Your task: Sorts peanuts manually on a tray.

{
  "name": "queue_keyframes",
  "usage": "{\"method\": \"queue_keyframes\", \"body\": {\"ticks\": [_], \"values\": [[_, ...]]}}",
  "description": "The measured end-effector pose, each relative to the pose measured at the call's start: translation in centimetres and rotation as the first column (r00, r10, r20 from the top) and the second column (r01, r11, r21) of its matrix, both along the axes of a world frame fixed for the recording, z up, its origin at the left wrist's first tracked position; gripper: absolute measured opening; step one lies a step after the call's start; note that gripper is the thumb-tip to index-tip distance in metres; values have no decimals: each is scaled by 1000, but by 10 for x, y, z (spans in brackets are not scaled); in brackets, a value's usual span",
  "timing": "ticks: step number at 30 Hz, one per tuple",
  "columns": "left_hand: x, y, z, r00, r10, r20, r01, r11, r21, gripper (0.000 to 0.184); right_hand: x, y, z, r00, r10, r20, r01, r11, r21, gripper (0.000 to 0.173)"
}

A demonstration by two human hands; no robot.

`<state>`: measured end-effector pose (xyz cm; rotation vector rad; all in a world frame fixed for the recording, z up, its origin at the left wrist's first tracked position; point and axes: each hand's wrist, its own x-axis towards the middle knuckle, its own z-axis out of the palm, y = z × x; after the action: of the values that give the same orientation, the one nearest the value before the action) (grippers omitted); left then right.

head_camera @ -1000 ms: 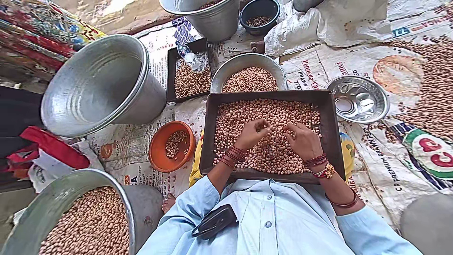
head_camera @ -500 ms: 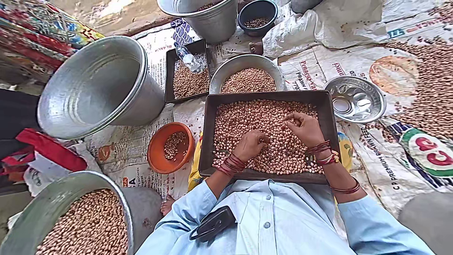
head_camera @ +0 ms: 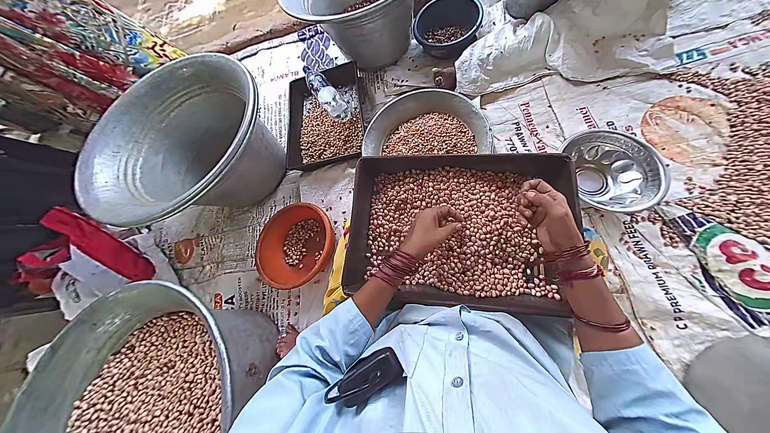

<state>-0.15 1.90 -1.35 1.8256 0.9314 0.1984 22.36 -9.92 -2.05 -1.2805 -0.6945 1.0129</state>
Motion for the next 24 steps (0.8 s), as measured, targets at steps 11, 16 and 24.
{"method": "queue_keyframes", "body": {"ticks": [11,16,24], "values": [[-1,-6,6,999,-33,29,37,988,-147,11,-19,18,8,525,205,826,138,937,-321,18],[-15,-21,5,984,-102,147,165,839,-519,15,-25,26,8,471,299,830,136,905,-403,18],[-6,-42,-7,944,-147,297,313,688,-655,9,-63,-2,51,452,509,733,-214,859,-464,18]]}}
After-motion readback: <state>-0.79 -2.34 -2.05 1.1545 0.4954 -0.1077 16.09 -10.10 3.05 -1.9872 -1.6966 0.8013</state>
